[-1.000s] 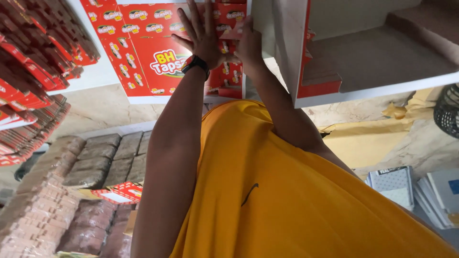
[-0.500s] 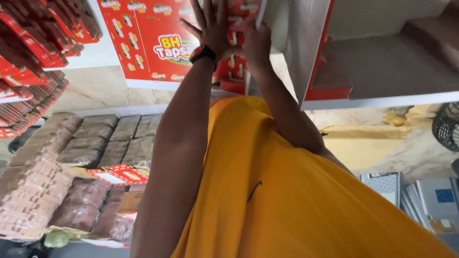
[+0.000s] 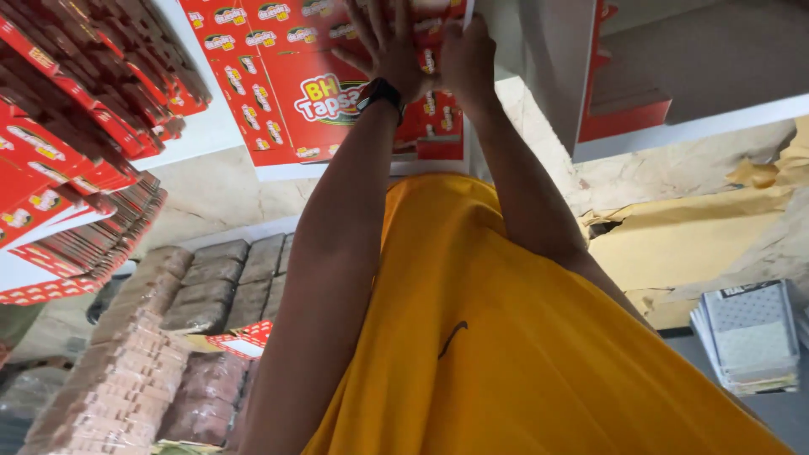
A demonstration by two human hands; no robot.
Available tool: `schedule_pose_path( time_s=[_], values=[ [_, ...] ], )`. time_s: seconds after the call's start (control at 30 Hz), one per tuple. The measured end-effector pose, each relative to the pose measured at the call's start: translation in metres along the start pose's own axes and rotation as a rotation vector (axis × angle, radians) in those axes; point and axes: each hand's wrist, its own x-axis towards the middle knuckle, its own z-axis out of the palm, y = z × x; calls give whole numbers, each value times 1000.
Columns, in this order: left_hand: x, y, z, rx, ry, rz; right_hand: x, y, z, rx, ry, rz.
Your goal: The person assembles a cardboard product display stand by folding and interlocking its panels. They then place a smartphone into the stand's central slot to test the fit.
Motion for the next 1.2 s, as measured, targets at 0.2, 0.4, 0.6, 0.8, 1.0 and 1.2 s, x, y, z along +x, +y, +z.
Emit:
schedule_pose_path(
  time_s=[0.2,0.4,0.6,0.8,1.0,1.2],
  values=[
    [6,1,5,174,46,-84,-12,-9,7,-193,14,-130],
    [15,-1,34,130,-8,-54,-63,-69,11,-759,-12,-581],
    [3,9,43,342,138,-90,-73,-103,-9,-246,-25,-283],
    [18,-75,26,-152,185,431,-50,-69,-34,-49,-172,46],
    [-2,-241,-24,-325,746,238,-20,-6,-27,33,-181,63],
    [15,-273,-20,-540,702,-19,-14,24,-20,51,3,-11]
  ],
)
